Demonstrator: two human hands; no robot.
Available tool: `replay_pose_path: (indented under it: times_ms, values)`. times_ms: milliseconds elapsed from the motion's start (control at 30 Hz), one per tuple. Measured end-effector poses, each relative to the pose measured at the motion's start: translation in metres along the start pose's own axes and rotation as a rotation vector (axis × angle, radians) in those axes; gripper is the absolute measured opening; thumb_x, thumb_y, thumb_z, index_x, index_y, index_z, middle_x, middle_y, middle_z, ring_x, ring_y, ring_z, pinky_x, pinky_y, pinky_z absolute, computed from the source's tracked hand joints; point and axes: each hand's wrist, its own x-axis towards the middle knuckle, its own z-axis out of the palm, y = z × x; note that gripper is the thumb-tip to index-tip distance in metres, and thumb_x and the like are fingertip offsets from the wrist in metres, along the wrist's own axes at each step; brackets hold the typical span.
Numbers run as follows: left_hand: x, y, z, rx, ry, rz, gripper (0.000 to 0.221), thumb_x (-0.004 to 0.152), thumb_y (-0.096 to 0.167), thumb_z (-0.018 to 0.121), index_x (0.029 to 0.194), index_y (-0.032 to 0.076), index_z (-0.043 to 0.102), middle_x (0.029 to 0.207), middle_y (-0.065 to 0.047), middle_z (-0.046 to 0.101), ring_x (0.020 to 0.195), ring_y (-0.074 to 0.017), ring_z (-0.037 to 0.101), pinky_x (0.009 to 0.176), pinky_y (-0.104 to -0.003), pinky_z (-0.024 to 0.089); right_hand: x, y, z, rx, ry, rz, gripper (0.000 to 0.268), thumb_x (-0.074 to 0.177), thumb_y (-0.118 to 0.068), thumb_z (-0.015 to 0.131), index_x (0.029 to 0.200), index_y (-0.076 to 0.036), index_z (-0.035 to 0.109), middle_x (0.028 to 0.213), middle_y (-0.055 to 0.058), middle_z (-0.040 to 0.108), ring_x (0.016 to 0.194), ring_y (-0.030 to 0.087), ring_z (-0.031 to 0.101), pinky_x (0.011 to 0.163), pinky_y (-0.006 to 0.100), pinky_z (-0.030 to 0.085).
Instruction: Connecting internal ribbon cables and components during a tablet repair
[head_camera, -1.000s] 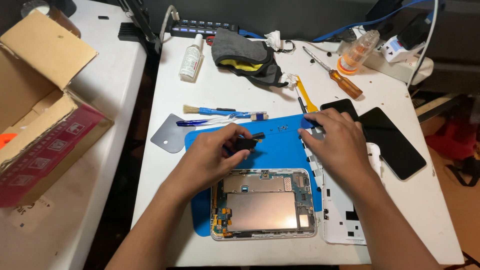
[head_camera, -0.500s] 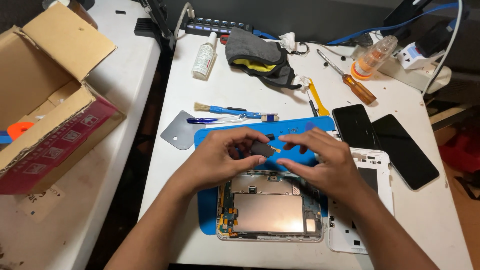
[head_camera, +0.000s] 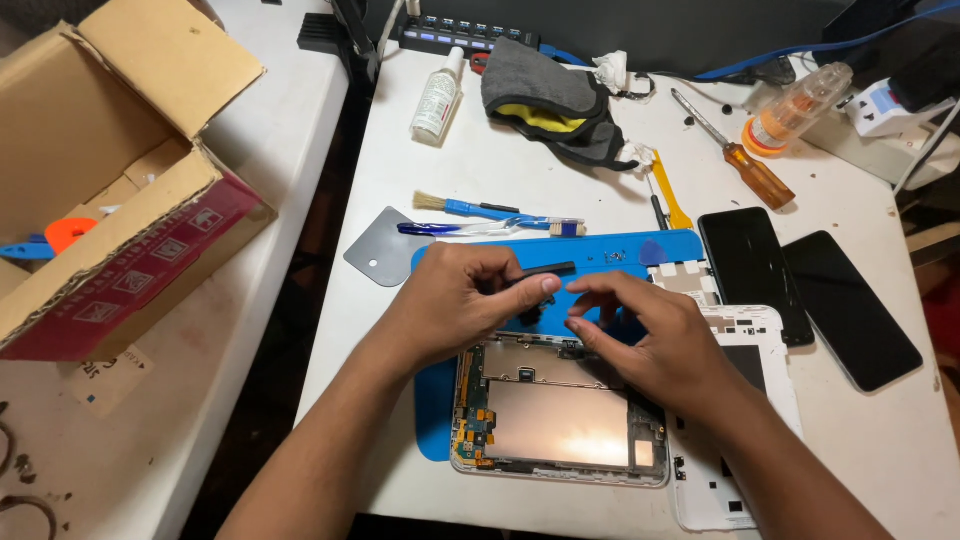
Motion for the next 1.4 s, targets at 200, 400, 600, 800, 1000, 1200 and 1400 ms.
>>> replay_pose_path:
  times_ms: [200,400,600,800,1000,1200,1400]
  values:
    - [-0.001,-0.001,-0.009,0.064,-0.012,-0.017,0.035,0.097,0.029,0.073,0.068,0.008,0.071,0.043,-0.008,0.060,0.037,-0.0113,0.050,0.043,-0.023,0.035,0.002,-0.008,-0.005,-0.055,-0.274,-0.048,0.048,0.072,-0.025,0.092,0.114,-0.012,0.073,0.094,0.008,0.079,0.084,0.031,0.072,0.076,0.043,0.057]
    - [-0.002,0.005,-0.012,-0.116,0.022,-0.066,0.017,0.095,0.022,0.074,0.087,0.007,0.078,0.053,-0.010,0.068,0.042,-0.0109,0.055,0.044,-0.021,0.040,0.002,-0.012,0.000,-0.120,-0.314,-0.074,0.054,0.071,-0.024,0.092,0.117,-0.006,0.070,0.095,0.012,0.074,0.088,0.035,0.069,0.076,0.047,0.053]
    - [0.006,0.019,-0.024,-0.123,-0.125,-0.187,0.025,0.088,0.018,0.078,0.111,0.010,0.081,0.095,-0.004,0.084,0.088,-0.0018,0.072,0.077,-0.016,0.057,-0.004,0.012,0.004,-0.182,-0.387,-0.131,0.043,0.079,-0.043,0.085,0.111,-0.018,0.071,0.102,0.000,0.065,0.091,0.021,0.059,0.081,0.034,0.046]
    - [0.002,0.030,-0.020,-0.248,-0.065,-0.238,0.024,0.094,0.013,0.070,0.116,0.010,0.078,0.090,-0.005,0.082,0.084,-0.0074,0.074,0.064,-0.022,0.063,-0.001,0.002,0.003,-0.191,-0.387,-0.118,0.040,0.081,-0.040,0.084,0.114,-0.019,0.074,0.103,-0.002,0.067,0.091,0.021,0.060,0.080,0.034,0.046]
    - [-0.007,0.018,-0.010,-0.153,-0.056,-0.286,0.024,0.091,0.017,0.071,0.113,0.015,0.080,0.094,0.000,0.082,0.064,-0.0068,0.071,0.062,-0.021,0.066,-0.004,0.008,0.004,-0.191,-0.392,-0.103,0.042,0.081,-0.040,0.084,0.114,-0.018,0.073,0.101,-0.001,0.064,0.091,0.021,0.059,0.081,0.035,0.045]
    - [-0.020,0.032,-0.010,-0.118,-0.007,-0.291,0.032,0.085,0.030,0.077,0.114,0.018,0.080,0.110,0.000,0.083,0.069,-0.0036,0.061,0.065,-0.019,0.055,-0.005,0.010,0.005,-0.190,-0.374,-0.082,0.036,0.076,-0.038,0.089,0.101,-0.017,0.073,0.103,-0.001,0.067,0.092,0.021,0.060,0.077,0.035,0.046]
    - [-0.051,0.020,-0.012,-0.074,0.074,-0.210,0.025,0.089,0.020,0.075,0.114,0.014,0.079,0.112,-0.003,0.081,0.077,-0.0065,0.064,0.071,-0.021,0.055,-0.004,0.010,0.005,-0.179,-0.372,-0.075,0.049,0.075,-0.042,0.088,0.120,-0.028,0.075,0.101,-0.003,0.069,0.092,0.019,0.061,0.075,0.033,0.047]
